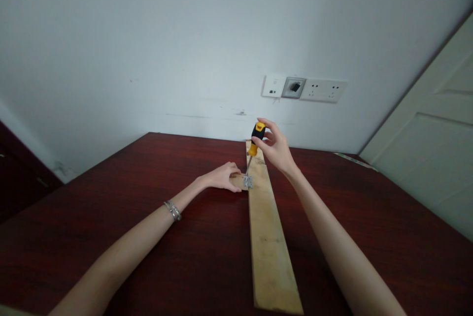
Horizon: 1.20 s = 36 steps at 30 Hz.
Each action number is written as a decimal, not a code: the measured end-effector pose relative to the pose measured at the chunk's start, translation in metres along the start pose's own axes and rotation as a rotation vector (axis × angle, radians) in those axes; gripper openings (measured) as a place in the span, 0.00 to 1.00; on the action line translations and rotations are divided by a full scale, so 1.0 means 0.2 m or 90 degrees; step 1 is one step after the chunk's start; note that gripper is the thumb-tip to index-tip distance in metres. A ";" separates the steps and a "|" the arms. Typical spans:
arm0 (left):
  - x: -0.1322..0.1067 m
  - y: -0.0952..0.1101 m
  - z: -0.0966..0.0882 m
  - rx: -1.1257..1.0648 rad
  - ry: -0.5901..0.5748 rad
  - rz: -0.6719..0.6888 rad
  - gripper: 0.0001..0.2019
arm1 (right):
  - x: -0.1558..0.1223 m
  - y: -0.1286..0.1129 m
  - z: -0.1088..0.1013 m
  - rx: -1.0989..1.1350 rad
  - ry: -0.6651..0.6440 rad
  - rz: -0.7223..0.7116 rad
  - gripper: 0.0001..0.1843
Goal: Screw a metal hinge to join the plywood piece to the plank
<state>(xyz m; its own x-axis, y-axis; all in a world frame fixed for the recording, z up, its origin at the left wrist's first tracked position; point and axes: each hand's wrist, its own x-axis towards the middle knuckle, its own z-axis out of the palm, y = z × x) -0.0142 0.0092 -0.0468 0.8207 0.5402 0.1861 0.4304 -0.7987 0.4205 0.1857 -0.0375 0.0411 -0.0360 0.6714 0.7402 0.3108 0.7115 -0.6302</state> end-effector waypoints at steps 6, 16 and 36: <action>0.00 -0.02 0.02 0.010 0.011 0.014 0.28 | 0.01 -0.01 -0.05 0.039 -0.043 0.016 0.26; 0.00 0.00 0.02 0.005 0.034 0.021 0.24 | 0.01 -0.04 -0.03 0.034 -0.035 0.013 0.26; 0.00 0.00 0.02 0.017 0.036 0.004 0.27 | 0.01 -0.02 -0.01 -0.035 -0.032 -0.012 0.26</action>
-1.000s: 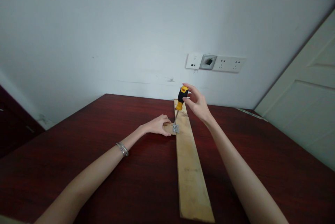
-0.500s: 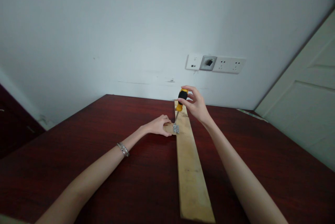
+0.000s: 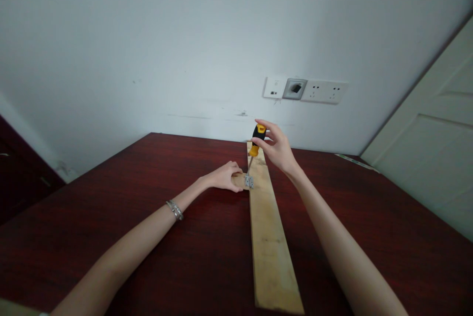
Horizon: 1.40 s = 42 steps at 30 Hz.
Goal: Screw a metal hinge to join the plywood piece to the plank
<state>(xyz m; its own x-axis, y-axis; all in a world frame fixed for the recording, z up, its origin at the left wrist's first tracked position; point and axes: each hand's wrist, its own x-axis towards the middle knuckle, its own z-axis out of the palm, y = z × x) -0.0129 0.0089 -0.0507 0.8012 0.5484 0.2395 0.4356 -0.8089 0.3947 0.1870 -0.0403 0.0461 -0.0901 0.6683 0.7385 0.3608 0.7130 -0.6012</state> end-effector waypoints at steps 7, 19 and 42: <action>0.00 0.00 0.00 -0.001 0.001 -0.003 0.27 | 0.00 -0.04 -0.01 0.005 -0.041 0.037 0.27; 0.00 0.02 -0.01 -0.006 0.004 0.006 0.26 | 0.00 -0.02 0.02 -0.021 0.003 -0.004 0.24; 0.00 0.02 -0.02 -0.008 0.001 0.009 0.26 | -0.01 -0.02 0.00 -0.019 -0.001 -0.009 0.26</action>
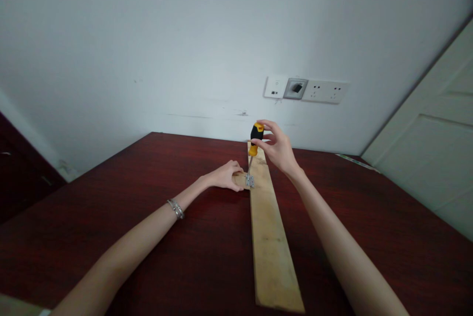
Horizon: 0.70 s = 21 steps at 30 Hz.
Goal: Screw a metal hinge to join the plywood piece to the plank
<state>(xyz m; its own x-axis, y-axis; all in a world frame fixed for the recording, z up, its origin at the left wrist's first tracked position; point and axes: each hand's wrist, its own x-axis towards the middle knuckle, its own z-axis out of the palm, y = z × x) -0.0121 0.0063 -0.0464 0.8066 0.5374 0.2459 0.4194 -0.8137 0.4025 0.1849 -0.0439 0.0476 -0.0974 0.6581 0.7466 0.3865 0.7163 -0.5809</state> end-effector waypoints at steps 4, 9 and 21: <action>0.00 0.00 0.00 -0.004 -0.003 -0.003 0.26 | -0.01 0.01 0.01 -0.019 0.015 -0.012 0.24; 0.00 0.01 -0.01 -0.031 -0.008 -0.015 0.26 | -0.01 0.00 0.02 -0.030 0.013 -0.025 0.23; -0.01 0.03 0.00 -0.037 -0.008 -0.030 0.26 | -0.01 -0.02 0.02 -0.035 0.028 -0.024 0.23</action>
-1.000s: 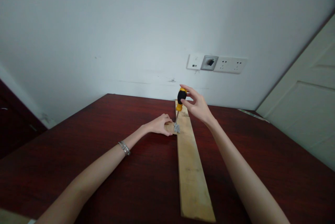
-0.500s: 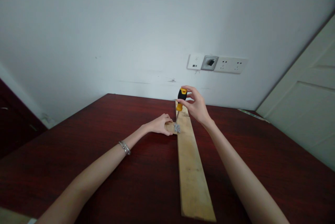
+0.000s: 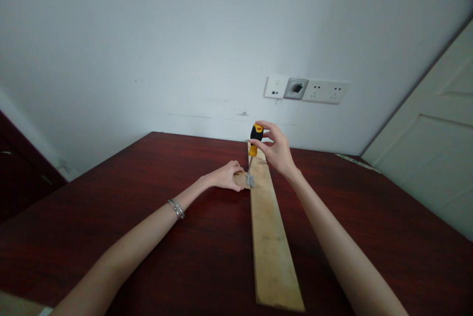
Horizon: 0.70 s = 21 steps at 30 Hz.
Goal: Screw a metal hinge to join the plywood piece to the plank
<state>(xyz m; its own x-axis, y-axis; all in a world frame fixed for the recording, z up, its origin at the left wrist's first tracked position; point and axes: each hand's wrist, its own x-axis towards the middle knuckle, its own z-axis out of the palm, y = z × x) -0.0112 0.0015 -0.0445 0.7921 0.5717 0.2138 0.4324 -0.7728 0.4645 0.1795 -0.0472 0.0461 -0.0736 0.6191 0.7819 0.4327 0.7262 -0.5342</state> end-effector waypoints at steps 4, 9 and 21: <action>0.00 0.00 0.00 0.009 0.007 0.003 0.25 | 0.00 -0.01 0.00 0.040 -0.016 0.024 0.23; 0.00 0.00 0.01 0.013 0.015 -0.001 0.25 | 0.00 -0.02 0.00 0.056 -0.037 0.044 0.24; 0.00 0.00 0.01 0.030 0.013 -0.009 0.26 | 0.00 -0.01 -0.03 -0.055 -0.035 -0.007 0.25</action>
<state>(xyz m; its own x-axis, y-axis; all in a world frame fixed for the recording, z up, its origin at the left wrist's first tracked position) -0.0107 0.0015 -0.0456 0.7768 0.5880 0.2255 0.4640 -0.7765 0.4263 0.1851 -0.0503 0.0485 -0.1270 0.6287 0.7672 0.5080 0.7056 -0.4941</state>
